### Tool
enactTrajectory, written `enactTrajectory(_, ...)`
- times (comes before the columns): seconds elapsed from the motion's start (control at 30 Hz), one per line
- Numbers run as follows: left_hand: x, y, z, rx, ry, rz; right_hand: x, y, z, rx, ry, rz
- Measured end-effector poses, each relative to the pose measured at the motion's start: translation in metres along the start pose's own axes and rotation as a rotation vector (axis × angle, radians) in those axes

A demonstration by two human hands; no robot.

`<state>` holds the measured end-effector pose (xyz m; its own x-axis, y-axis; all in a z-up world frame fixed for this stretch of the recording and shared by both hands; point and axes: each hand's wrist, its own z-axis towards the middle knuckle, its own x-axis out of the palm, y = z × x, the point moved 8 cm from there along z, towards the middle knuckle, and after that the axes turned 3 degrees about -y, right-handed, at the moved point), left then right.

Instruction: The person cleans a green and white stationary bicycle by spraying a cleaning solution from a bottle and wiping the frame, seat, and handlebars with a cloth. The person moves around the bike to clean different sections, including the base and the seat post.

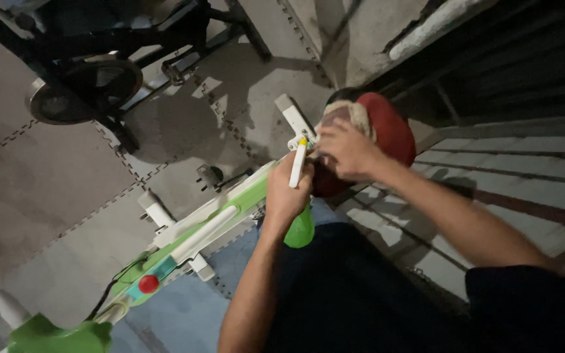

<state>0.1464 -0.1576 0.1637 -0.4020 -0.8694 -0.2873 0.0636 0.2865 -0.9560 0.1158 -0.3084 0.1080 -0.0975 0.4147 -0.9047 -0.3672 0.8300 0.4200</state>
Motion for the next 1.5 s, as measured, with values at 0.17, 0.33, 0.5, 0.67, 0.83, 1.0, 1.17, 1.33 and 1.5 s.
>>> enactTrajectory(0.17,-0.001,0.017,-0.003,-0.144,0.064,0.114,-0.006,-0.056,0.037,0.036,0.082,-0.221)
enactTrajectory(0.33,-0.002,0.021,-0.014,-0.066,0.052,0.095,0.006,-0.076,0.058,0.242,0.009,-0.223)
enactTrajectory(0.5,-0.014,0.034,-0.019,-0.056,0.088,0.120,0.037,0.004,0.029,0.314,0.414,-0.373)
enactTrajectory(0.67,-0.021,0.053,-0.020,-0.115,0.118,0.163,0.035,0.023,-0.005,0.360,0.115,-0.172)
enactTrajectory(0.83,-0.026,0.047,-0.021,-0.092,0.148,0.192,0.009,-0.031,0.022,0.371,0.062,-0.135)
enactTrajectory(1.0,-0.035,0.054,-0.030,-0.187,0.215,0.222,0.017,-0.087,0.054,0.424,-0.021,-0.276)
enactTrajectory(1.17,-0.057,0.070,-0.042,-0.071,0.142,0.159,0.003,0.011,0.057,0.416,-0.219,-0.268)
enactTrajectory(1.33,-0.087,0.105,-0.057,-0.131,0.123,0.232,0.095,0.072,0.022,0.588,0.193,-0.363)
enactTrajectory(1.5,-0.106,0.146,-0.076,-0.251,0.138,0.233,0.118,0.086,0.051,0.580,0.211,-0.608)
